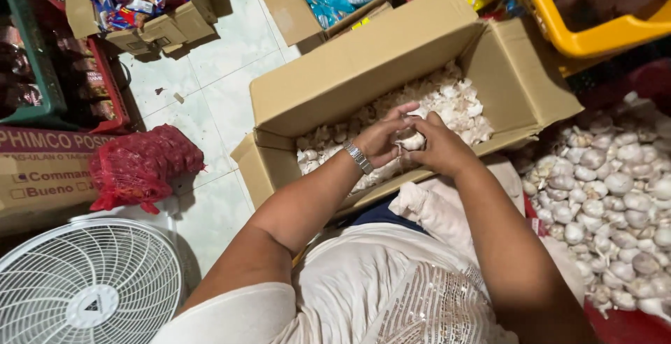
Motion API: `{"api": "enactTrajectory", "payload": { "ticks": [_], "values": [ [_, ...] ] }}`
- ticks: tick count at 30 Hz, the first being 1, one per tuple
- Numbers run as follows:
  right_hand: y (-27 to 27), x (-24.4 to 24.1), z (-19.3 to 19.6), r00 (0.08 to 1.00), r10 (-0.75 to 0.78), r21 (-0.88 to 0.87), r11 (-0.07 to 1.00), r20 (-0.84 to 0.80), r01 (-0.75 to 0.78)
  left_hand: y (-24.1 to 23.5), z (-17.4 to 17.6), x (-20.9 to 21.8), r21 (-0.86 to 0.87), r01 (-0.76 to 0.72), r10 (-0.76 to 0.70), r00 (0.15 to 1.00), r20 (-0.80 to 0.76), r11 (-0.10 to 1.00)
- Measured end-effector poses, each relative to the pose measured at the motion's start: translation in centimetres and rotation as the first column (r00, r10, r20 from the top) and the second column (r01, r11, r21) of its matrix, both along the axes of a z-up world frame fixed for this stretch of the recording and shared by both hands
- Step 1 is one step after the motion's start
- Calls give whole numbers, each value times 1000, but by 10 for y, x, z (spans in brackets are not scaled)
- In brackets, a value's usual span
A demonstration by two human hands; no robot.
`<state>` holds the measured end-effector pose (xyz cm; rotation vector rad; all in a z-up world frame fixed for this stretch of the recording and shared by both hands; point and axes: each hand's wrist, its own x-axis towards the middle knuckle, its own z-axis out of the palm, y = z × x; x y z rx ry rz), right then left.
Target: Peeling garlic bulbs, separating cloves, and placing the skins into a cardboard box.
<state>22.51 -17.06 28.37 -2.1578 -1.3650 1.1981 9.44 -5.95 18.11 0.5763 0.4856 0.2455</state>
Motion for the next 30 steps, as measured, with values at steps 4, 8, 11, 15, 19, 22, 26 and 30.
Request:
{"api": "enactTrajectory", "payload": {
  "ticks": [4, 8, 11, 15, 19, 22, 26, 30],
  "values": [
    [-8, 7, -21, 999, -42, 78, 996, 13, 41, -3, 14, 4, 57, 26, -25, 1000, -7, 998],
    [-16, 28, -52, 948, -230, 241, 929, -219, 280, -6, 7, 5, 231, 183, -135, 969, -209, 956],
    [-19, 36, -56, 825, -349, 127, 887, -444, 443, -4, -9, 2, 434, 233, -78, 935, -345, 870],
    [-17, 42, -59, 588, -414, -23, 830, -695, 557, -2, -28, 2, 580, 186, 28, 940, -339, 793],
    [-21, 49, -62, 532, -402, -51, 830, -745, 556, -4, -9, 6, 663, 123, 89, 957, -277, 738],
    [-21, 55, -68, 490, -386, -53, 824, -782, 565, -7, 11, 9, 808, 55, 167, 968, -187, 587],
    [-23, 54, -65, 425, -379, -54, 794, -822, 606, -16, 26, 13, 850, -22, 210, 972, -104, 526],
    [-23, 58, -61, 349, -402, -72, 736, -847, 673, -13, 41, 12, 897, 18, 244, 960, -139, 442]
  ]
}}
